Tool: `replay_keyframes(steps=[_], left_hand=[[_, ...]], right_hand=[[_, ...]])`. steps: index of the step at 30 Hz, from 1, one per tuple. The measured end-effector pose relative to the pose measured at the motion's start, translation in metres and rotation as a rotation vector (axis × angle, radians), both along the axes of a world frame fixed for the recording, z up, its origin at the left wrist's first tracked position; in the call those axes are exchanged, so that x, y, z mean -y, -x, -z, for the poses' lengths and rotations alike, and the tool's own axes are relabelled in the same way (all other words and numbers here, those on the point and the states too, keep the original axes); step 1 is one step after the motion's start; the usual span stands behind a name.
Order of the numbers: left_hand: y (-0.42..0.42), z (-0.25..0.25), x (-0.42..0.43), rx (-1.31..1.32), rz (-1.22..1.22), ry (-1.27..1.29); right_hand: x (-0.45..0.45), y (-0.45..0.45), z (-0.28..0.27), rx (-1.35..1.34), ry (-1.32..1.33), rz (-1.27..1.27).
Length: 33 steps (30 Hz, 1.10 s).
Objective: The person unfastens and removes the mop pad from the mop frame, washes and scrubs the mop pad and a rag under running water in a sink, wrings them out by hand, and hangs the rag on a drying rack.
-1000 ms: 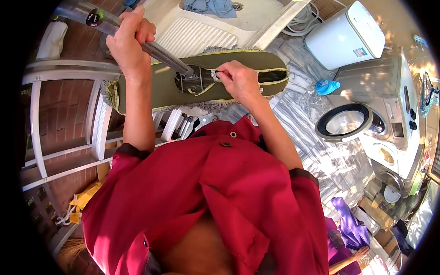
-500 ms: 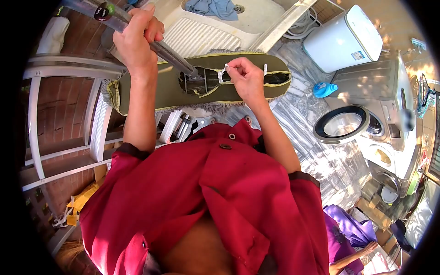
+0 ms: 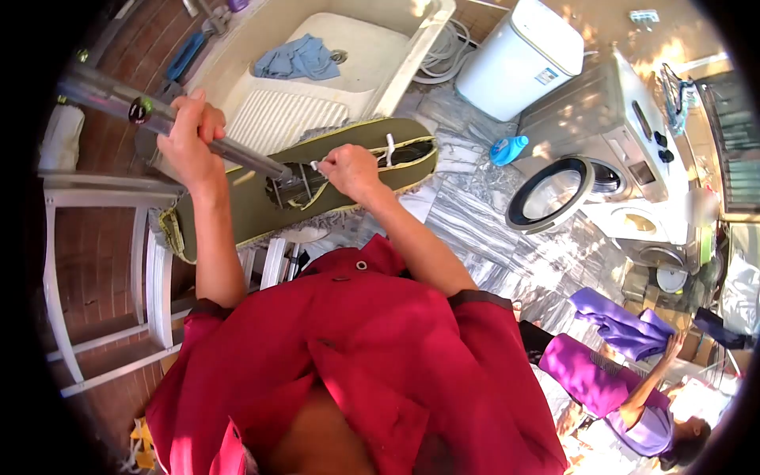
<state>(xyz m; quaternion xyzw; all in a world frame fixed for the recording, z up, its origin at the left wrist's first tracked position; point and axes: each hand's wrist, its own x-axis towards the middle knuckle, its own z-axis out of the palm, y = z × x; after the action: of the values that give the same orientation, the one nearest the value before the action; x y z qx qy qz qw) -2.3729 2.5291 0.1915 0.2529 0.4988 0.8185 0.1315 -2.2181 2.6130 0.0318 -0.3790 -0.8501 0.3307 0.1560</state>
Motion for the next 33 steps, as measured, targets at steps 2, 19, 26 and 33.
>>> replay_keyframes(steps=[2,19,26,33], left_hand=[[-0.002,-0.001,-0.002,-0.016,0.003,0.013],[0.012,0.008,-0.004,-0.007,0.112,-0.004],[0.005,0.005,0.004,-0.018,0.107,-0.037],[0.005,0.007,0.008,-0.058,0.145,-0.048]], right_hand=[[-0.001,0.001,0.011,-0.081,-0.143,-0.026],[-0.026,-0.028,-0.078,-0.606,-0.481,0.095],[-0.058,-0.085,0.018,0.058,-0.551,0.106],[-0.095,-0.094,0.045,-0.152,-0.491,0.189]])
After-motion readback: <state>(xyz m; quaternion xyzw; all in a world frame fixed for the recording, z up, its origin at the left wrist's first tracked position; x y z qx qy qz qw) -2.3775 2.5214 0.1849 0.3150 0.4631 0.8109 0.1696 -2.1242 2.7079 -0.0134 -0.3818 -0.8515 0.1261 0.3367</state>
